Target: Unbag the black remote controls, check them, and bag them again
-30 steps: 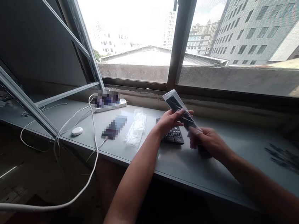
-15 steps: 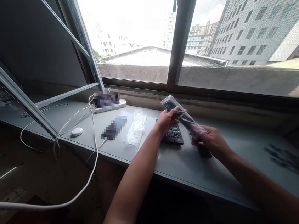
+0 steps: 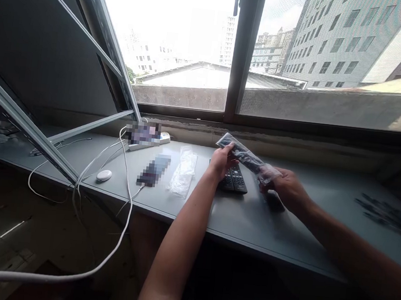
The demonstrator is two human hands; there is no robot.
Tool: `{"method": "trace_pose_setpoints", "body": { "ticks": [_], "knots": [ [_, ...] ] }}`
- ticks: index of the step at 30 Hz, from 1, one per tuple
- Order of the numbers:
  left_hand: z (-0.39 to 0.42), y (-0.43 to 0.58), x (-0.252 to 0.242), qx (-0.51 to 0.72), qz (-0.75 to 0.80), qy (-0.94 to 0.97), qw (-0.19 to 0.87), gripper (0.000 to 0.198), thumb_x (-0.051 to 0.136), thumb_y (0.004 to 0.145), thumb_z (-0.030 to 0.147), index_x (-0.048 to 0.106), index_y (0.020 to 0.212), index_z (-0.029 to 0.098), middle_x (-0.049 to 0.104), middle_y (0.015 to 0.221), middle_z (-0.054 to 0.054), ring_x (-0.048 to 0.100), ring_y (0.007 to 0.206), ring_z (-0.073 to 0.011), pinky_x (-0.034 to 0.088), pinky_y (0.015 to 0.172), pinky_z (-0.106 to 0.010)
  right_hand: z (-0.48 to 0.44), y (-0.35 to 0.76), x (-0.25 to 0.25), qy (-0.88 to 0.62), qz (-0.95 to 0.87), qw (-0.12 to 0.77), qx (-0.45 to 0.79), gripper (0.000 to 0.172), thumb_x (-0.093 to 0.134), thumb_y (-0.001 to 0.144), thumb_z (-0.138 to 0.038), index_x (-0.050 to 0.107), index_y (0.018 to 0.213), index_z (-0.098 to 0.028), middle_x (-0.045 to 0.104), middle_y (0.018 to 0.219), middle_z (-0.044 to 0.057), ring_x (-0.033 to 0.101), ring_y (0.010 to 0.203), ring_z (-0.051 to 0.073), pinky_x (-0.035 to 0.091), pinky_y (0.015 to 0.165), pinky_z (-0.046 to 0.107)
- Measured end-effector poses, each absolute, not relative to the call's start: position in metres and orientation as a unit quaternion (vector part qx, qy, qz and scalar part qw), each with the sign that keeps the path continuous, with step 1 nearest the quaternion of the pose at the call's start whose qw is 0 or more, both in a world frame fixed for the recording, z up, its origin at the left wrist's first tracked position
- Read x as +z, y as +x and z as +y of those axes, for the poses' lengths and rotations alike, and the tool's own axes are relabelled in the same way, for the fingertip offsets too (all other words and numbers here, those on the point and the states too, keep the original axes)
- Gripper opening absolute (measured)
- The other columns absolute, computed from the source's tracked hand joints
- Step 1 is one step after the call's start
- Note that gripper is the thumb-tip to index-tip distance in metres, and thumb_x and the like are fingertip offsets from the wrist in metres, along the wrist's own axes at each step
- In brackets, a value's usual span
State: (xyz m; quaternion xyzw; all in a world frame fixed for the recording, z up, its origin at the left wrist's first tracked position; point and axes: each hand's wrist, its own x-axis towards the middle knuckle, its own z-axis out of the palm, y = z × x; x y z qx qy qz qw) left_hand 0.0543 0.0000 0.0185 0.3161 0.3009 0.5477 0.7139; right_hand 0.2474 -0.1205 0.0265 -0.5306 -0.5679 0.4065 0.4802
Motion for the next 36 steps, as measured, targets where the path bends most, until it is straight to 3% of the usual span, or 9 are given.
{"method": "trace_pose_setpoints", "body": {
  "ticks": [7, 14, 20, 26, 29, 33, 36],
  "knots": [
    [0.0, 0.056, 0.017, 0.537, 0.273, 0.346, 0.719, 0.024, 0.089, 0.099, 0.036, 0.074, 0.104, 0.017, 0.076, 0.093, -0.004, 0.068, 0.074, -0.0119, 0.054, 0.064, -0.022, -0.126, 0.246, 0.034, -0.581, -0.589, 0.421, 0.373, 0.064, 0.074, 0.097, -0.084, 0.075, 0.073, -0.024, 0.071, 0.066, 0.007, 0.062, 0.063, 0.023, 0.049, 0.064, 0.038],
    [-0.005, 0.055, 0.017, 0.514, 0.277, 0.371, 0.722, 0.028, 0.091, 0.096, 0.039, 0.075, 0.104, 0.017, 0.079, 0.099, -0.007, 0.071, 0.081, -0.0148, 0.055, 0.07, -0.024, -0.125, 0.247, 0.032, -0.558, -0.59, 0.437, 0.387, 0.053, 0.076, 0.1, -0.071, 0.076, 0.075, -0.024, 0.071, 0.068, 0.006, 0.064, 0.064, 0.023, 0.053, 0.068, 0.039],
    [-0.007, 0.055, 0.017, 0.467, 0.293, 0.386, 0.74, 0.028, 0.091, 0.095, 0.04, 0.074, 0.101, 0.018, 0.079, 0.1, -0.008, 0.073, 0.081, -0.0176, 0.057, 0.071, -0.028, -0.126, 0.244, 0.035, -0.56, -0.572, 0.461, 0.382, 0.053, 0.077, 0.101, -0.069, 0.076, 0.073, -0.024, 0.075, 0.072, 0.009, 0.069, 0.067, 0.026, 0.058, 0.074, 0.042],
    [0.0, 0.051, 0.018, 0.544, 0.338, 0.339, 0.689, 0.019, 0.083, 0.101, 0.034, 0.073, 0.101, 0.017, 0.078, 0.095, -0.005, 0.071, 0.076, -0.0135, 0.041, 0.056, -0.023, -0.117, 0.248, 0.026, -0.531, -0.539, 0.503, 0.418, 0.045, 0.088, 0.093, -0.067, 0.078, 0.085, -0.024, 0.076, 0.081, 0.009, 0.072, 0.074, 0.026, 0.061, 0.067, 0.039],
    [0.004, 0.048, 0.017, 0.589, 0.353, 0.299, 0.663, 0.019, 0.082, 0.101, 0.034, 0.073, 0.102, 0.018, 0.077, 0.095, -0.004, 0.071, 0.08, -0.0134, 0.036, 0.056, -0.022, -0.111, 0.251, 0.021, -0.51, -0.496, 0.539, 0.451, 0.035, 0.09, 0.092, -0.056, 0.076, 0.089, -0.025, 0.076, 0.084, 0.006, 0.073, 0.076, 0.024, 0.061, 0.064, 0.035],
    [0.005, 0.049, 0.016, 0.589, 0.355, 0.303, 0.66, 0.019, 0.085, 0.098, 0.034, 0.073, 0.1, 0.019, 0.076, 0.092, -0.003, 0.069, 0.081, -0.0139, 0.032, 0.056, -0.022, -0.106, 0.253, 0.019, -0.499, -0.44, 0.576, 0.475, 0.014, 0.078, 0.101, -0.039, 0.079, 0.104, -0.026, 0.084, 0.109, 0.012, 0.082, 0.095, 0.031, 0.067, 0.067, 0.039],
    [0.002, 0.052, 0.017, 0.573, 0.336, 0.32, 0.676, 0.021, 0.086, 0.099, 0.034, 0.072, 0.097, 0.019, 0.073, 0.088, -0.002, 0.063, 0.074, -0.0118, 0.027, 0.054, -0.021, -0.102, 0.255, 0.021, -0.478, -0.399, 0.592, 0.512, 0.024, 0.061, 0.111, -0.04, 0.079, 0.113, -0.025, 0.084, 0.129, 0.017, 0.084, 0.114, 0.037, 0.073, 0.078, 0.047]
  ]
}}
